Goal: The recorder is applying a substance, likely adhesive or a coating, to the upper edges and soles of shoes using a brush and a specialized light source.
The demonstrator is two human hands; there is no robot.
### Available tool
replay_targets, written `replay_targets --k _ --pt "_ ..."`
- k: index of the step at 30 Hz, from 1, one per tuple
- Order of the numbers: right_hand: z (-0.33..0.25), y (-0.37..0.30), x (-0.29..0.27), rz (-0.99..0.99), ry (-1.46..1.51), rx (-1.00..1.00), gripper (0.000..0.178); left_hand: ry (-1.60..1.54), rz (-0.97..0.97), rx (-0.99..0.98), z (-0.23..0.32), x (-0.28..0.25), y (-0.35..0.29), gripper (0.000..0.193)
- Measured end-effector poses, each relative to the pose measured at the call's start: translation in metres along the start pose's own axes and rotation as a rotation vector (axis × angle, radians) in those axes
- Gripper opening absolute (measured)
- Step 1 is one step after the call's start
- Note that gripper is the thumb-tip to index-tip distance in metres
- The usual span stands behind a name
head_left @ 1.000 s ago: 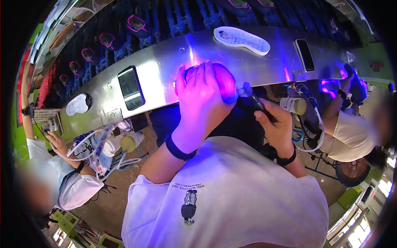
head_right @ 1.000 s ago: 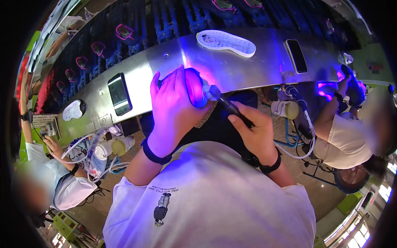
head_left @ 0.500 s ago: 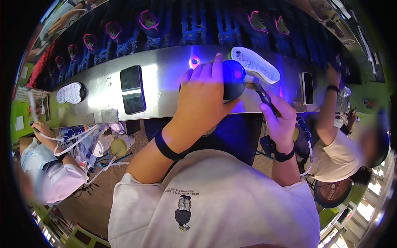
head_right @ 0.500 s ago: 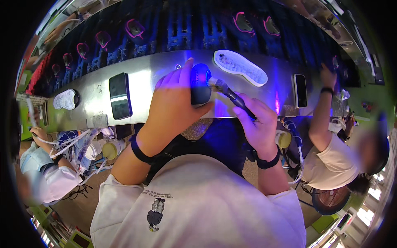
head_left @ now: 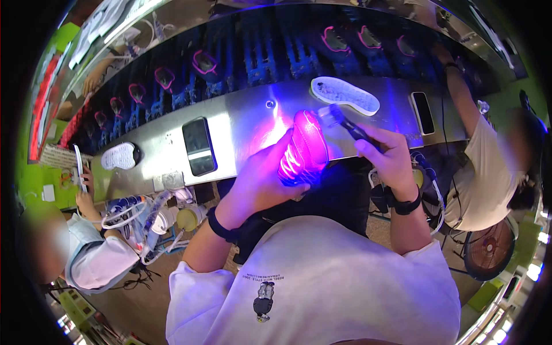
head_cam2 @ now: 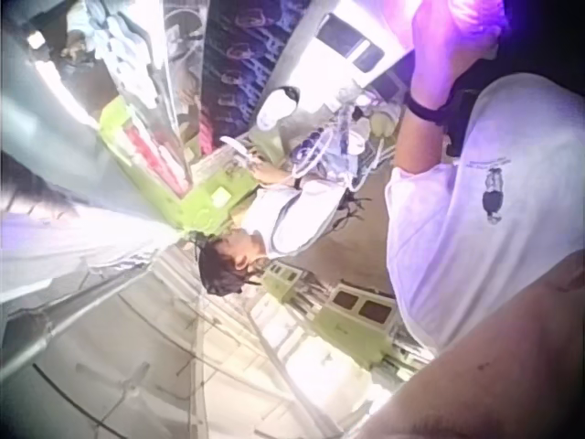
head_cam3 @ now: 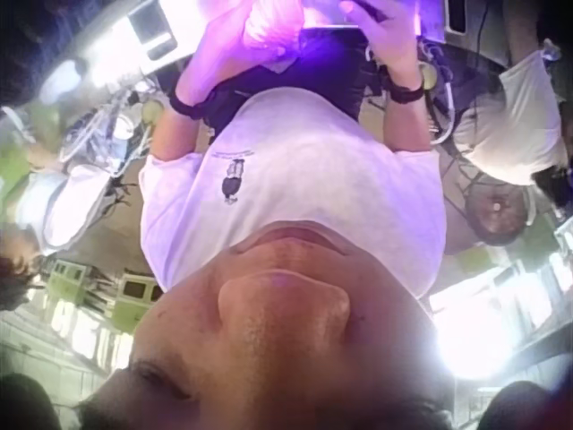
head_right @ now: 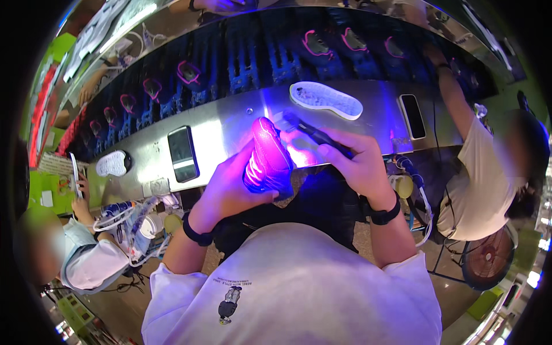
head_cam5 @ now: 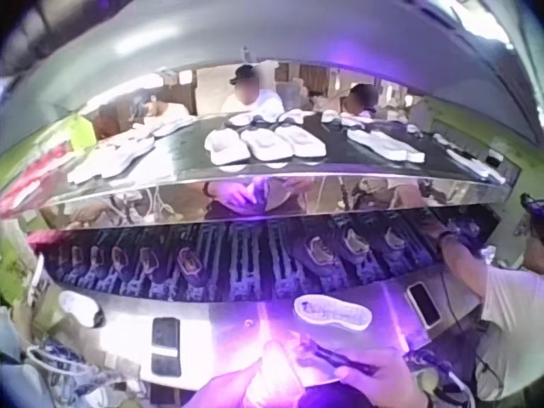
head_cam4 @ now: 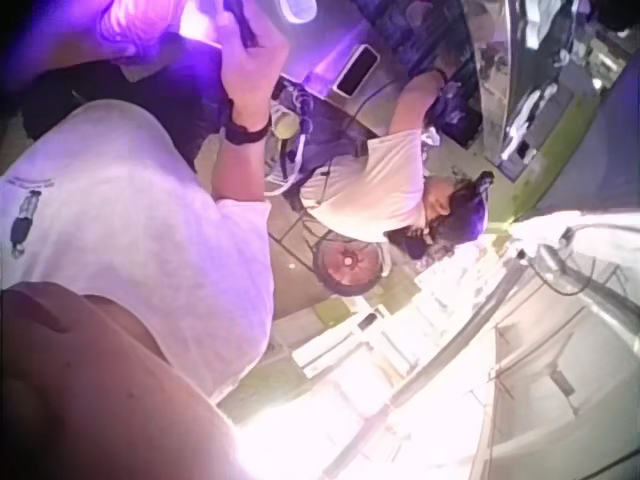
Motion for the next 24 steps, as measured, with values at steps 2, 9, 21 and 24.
replay_targets --k 2,9,21,24 --pt "-0.012 -0.006 0.002 -0.050 0.029 -0.034 0.034 -0.091 -0.017 0.074 0.012 0.006 -0.002 0.104" --pt "-0.012 -0.023 -0.008 -0.089 0.064 -0.066 0.033 -0.301 -0.092 0.054 0.032 0.018 0.002 0.095" --pt "0.024 -0.034 -0.018 -0.015 -0.070 -0.094 0.033 -0.848 -0.090 -0.265 0.013 0.044 0.001 0.072" --pt "0.022 -0.032 -0.017 0.064 -0.107 -0.150 0.031 -0.915 -0.061 -0.326 0.002 0.051 -0.003 0.067"
Point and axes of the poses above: each hand's wrist, its own y-axis towards the middle knuckle, its own x-axis out of the palm, z = x × y, the point moved 10 cm from there along y, towards the middle knuckle, and after that the axes turned 8 degrees about x, right-handed, at the moved point
